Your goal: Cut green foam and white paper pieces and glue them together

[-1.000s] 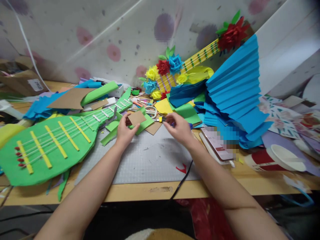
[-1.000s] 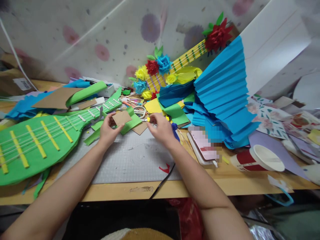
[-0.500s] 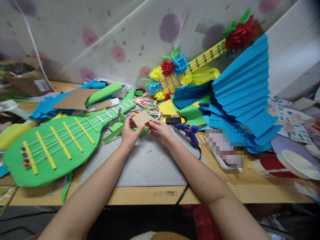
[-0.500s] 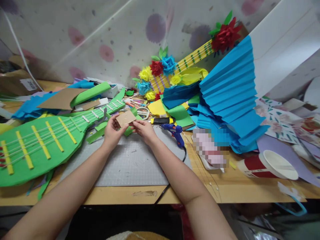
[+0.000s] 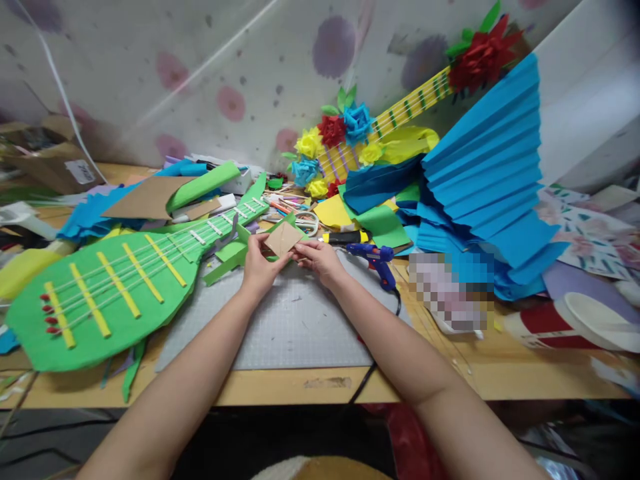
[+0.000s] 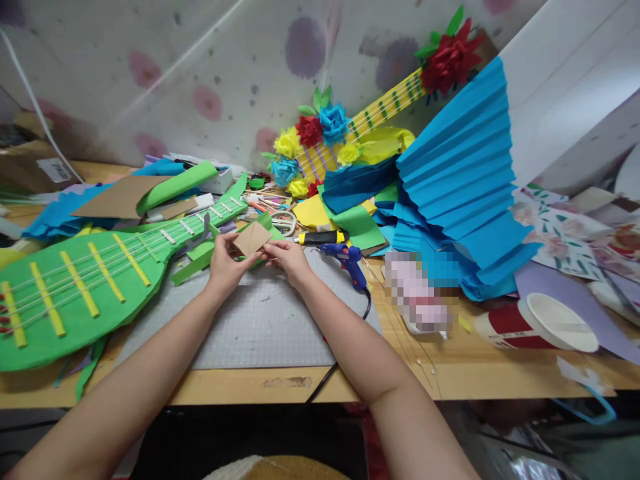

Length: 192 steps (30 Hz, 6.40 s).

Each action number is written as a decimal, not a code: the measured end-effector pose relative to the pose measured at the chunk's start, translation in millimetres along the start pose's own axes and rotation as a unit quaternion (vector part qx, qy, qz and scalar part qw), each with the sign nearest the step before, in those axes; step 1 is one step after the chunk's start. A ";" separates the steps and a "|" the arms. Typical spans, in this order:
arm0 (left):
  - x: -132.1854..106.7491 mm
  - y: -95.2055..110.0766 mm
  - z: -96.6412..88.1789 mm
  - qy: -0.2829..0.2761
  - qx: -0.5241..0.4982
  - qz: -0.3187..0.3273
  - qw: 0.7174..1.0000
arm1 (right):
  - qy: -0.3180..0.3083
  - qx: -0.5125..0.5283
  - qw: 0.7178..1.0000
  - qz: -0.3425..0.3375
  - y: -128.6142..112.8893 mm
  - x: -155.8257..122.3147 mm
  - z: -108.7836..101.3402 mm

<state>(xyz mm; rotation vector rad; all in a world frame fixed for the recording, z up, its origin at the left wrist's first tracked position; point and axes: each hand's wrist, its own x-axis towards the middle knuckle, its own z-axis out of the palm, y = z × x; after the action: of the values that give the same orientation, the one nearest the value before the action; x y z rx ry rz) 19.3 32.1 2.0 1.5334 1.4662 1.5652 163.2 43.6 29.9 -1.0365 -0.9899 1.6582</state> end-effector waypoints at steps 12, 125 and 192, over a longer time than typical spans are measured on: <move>7.7 23.2 -20.1 -0.001 0.056 0.064 0.996 | 0.064 0.035 0.997 -0.023 -8.8 1.8 -8.8; -15.4 31.3 10.8 0.016 0.104 0.027 0.994 | 0.069 -0.055 0.991 -0.096 12.8 -22.1 -35.4; -27.3 36.4 26.4 -0.090 0.261 0.259 0.926 | 0.116 -0.111 0.982 -0.101 5.1 -29.7 -27.2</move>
<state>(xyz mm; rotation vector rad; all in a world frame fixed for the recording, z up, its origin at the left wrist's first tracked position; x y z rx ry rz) 61.7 5.8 18.8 2.4688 1.5245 1.2884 194.0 18.2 22.3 -1.2042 -1.0998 1.2513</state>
